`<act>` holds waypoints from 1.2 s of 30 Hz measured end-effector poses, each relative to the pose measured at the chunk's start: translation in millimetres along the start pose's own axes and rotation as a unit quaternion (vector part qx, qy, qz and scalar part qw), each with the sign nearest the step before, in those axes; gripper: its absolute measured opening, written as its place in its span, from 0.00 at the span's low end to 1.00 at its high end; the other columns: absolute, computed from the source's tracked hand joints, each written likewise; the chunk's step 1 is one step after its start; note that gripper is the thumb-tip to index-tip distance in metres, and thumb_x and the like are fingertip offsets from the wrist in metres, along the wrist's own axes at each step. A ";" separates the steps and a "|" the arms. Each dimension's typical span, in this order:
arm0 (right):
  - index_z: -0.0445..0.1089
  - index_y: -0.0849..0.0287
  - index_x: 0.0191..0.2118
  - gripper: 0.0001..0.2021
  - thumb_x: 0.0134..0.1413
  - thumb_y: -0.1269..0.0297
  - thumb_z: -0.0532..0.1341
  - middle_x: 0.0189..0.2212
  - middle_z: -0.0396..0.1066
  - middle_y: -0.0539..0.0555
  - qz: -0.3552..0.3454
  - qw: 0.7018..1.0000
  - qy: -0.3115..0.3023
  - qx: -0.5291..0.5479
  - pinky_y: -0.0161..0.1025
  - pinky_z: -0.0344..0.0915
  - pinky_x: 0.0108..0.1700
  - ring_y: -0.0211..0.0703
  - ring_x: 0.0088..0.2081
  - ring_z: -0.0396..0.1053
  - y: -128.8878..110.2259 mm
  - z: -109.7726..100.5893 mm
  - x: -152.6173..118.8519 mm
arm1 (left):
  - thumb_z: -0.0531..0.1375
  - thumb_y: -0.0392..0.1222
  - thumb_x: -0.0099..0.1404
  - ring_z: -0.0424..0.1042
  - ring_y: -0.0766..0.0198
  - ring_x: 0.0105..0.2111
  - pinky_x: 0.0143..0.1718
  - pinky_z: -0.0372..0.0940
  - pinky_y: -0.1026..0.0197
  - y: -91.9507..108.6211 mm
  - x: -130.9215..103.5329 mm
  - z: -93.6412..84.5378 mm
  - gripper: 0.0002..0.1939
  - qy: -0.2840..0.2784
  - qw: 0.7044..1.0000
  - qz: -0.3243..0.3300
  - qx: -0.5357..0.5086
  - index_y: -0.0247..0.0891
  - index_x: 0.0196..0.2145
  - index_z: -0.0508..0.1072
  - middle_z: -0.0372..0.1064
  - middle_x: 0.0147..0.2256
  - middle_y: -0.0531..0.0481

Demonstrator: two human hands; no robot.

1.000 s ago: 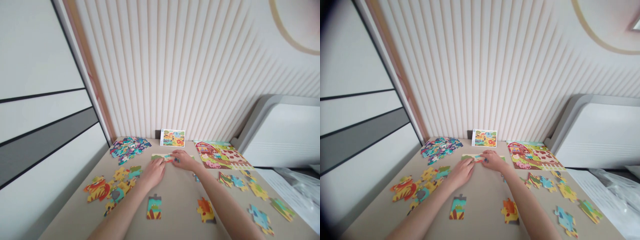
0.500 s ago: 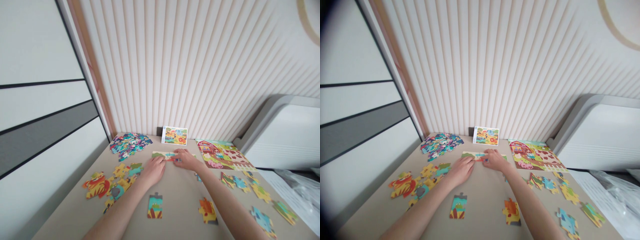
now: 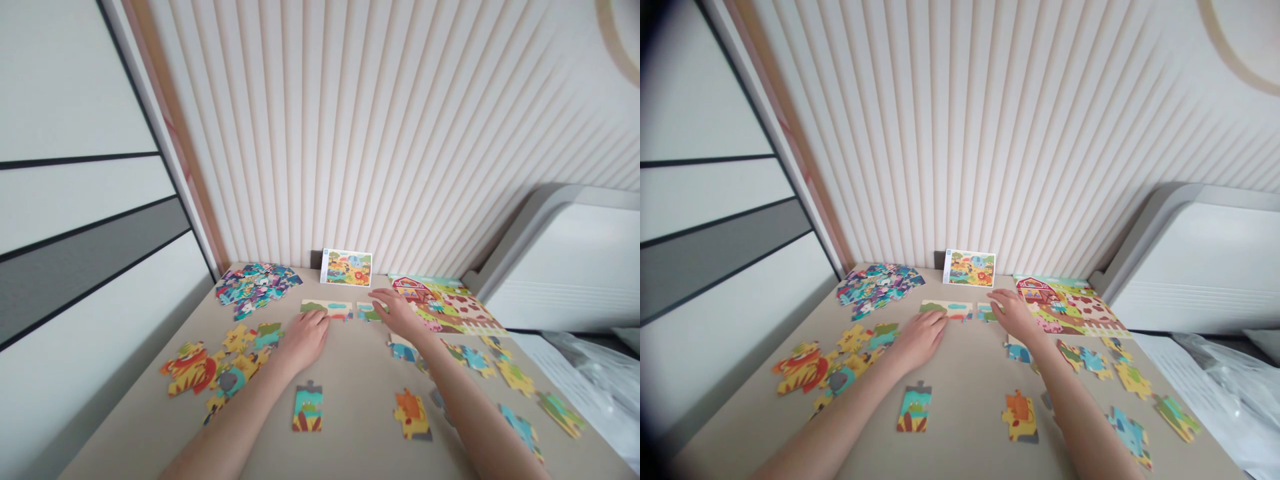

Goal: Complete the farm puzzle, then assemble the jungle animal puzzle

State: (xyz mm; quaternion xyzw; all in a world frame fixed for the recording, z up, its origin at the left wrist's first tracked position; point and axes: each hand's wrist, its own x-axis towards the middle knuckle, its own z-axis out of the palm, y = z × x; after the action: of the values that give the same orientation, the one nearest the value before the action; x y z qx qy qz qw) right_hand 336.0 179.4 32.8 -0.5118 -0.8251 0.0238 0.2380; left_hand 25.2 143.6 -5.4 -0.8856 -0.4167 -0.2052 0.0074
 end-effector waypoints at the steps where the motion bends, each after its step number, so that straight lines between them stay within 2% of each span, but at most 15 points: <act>1: 0.76 0.52 0.57 0.18 0.70 0.60 0.54 0.55 0.76 0.59 0.006 1.000 -0.001 -0.003 0.52 0.67 0.61 0.53 0.56 0.73 4.9 -4.1 -7.0 | 0.53 0.35 0.75 0.69 0.52 0.60 0.60 0.64 0.48 0.1 0.0 0.1 0.18 0.000 1.000 0.001 -0.001 0.39 0.58 0.73 0.71 0.59 0.41; 7: 0.79 0.51 0.51 0.15 0.68 0.59 0.56 0.52 0.77 0.57 0.030 0.999 -0.026 -0.019 0.51 0.68 0.60 0.53 0.54 0.74 13.4 -11.6 -52.4 | 0.51 0.36 0.76 0.69 0.53 0.60 0.61 0.63 0.48 0.8 -1.0 -1.4 0.18 0.000 1.000 0.003 -0.002 0.39 0.58 0.73 0.72 0.59 0.41; 12: 0.78 0.54 0.52 0.18 0.68 0.58 0.54 0.53 0.77 0.60 0.090 0.996 -0.019 0.004 0.52 0.68 0.59 0.54 0.55 0.74 13.2 -21.0 -73.7 | 0.52 0.36 0.75 0.69 0.53 0.60 0.61 0.63 0.49 -0.2 -1.1 -0.9 0.18 -0.003 1.000 0.002 -0.001 0.40 0.58 0.73 0.71 0.59 0.41; 15: 0.78 0.55 0.55 0.19 0.66 0.55 0.57 0.53 0.77 0.61 0.129 0.990 -0.055 0.015 0.54 0.67 0.60 0.56 0.55 0.74 15.6 -32.8 -81.1 | 0.52 0.36 0.75 0.69 0.53 0.60 0.62 0.63 0.48 -0.2 -0.9 -2.0 0.18 -0.005 1.000 0.002 -0.002 0.40 0.58 0.73 0.71 0.60 0.41; 18: 0.77 0.55 0.57 0.21 0.63 0.53 0.61 0.58 0.75 0.62 0.146 0.983 -0.110 0.006 0.56 0.65 0.63 0.60 0.60 0.71 17.2 -42.6 -90.4 | 0.51 0.36 0.75 0.69 0.53 0.60 0.63 0.63 0.48 0.3 -0.9 -4.2 0.19 -0.006 1.000 0.005 -0.005 0.39 0.58 0.73 0.71 0.60 0.40; 21: 0.74 0.53 0.62 0.26 0.59 0.51 0.66 0.63 0.71 0.62 0.148 0.978 -0.147 -0.003 0.60 0.62 0.66 0.64 0.65 0.66 14.6 -46.7 -100.6 | 0.51 0.36 0.75 0.69 0.53 0.60 0.63 0.63 0.47 0.1 -1.1 -4.8 0.19 -0.007 1.000 0.006 -0.010 0.39 0.59 0.73 0.71 0.60 0.40; 24: 0.70 0.47 0.65 0.30 0.57 0.52 0.68 0.65 0.69 0.59 0.124 0.979 -0.163 0.009 0.61 0.61 0.66 0.65 0.66 0.65 9.8 -46.8 -107.9 | 0.51 0.36 0.75 0.69 0.53 0.60 0.63 0.63 0.46 -1.2 -1.3 -3.2 0.19 -0.005 1.000 0.005 -0.014 0.40 0.59 0.73 0.71 0.60 0.40; 27: 0.70 0.44 0.65 0.28 0.59 0.53 0.67 0.64 0.70 0.57 0.094 0.983 -0.157 0.025 0.56 0.64 0.65 0.62 0.65 0.66 6.8 -46.2 -111.4 | 0.52 0.36 0.75 0.69 0.53 0.60 0.63 0.64 0.46 -2.8 -2.0 -2.1 0.19 -0.004 1.000 0.001 -0.015 0.40 0.59 0.73 0.71 0.59 0.40; 31: 0.70 0.45 0.65 0.26 0.62 0.53 0.65 0.61 0.72 0.58 0.087 0.986 -0.142 0.014 0.54 0.66 0.63 0.61 0.63 0.68 2.7 -46.3 -108.4 | 0.52 0.37 0.75 0.70 0.52 0.59 0.62 0.65 0.47 -4.5 -4.8 -5.2 0.19 -0.004 1.000 -0.007 -0.013 0.40 0.58 0.74 0.72 0.59 0.41; 36: 0.68 0.49 0.66 0.26 0.64 0.54 0.63 0.59 0.72 0.60 0.028 0.993 -0.102 0.043 0.50 0.68 0.61 0.56 0.58 0.72 -14.5 -34.4 -74.2 | 0.52 0.37 0.75 0.71 0.51 0.58 0.60 0.66 0.46 -6.0 -8.8 -10.1 0.17 -0.005 1.000 -0.020 -0.010 0.39 0.56 0.76 0.73 0.58 0.41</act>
State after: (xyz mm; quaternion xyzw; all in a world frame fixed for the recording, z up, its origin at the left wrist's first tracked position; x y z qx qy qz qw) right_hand 365.3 102.0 40.0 -0.5189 -0.8286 0.1185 0.1736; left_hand 12.1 139.1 -0.3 -0.8782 -0.4321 -0.2050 -0.0072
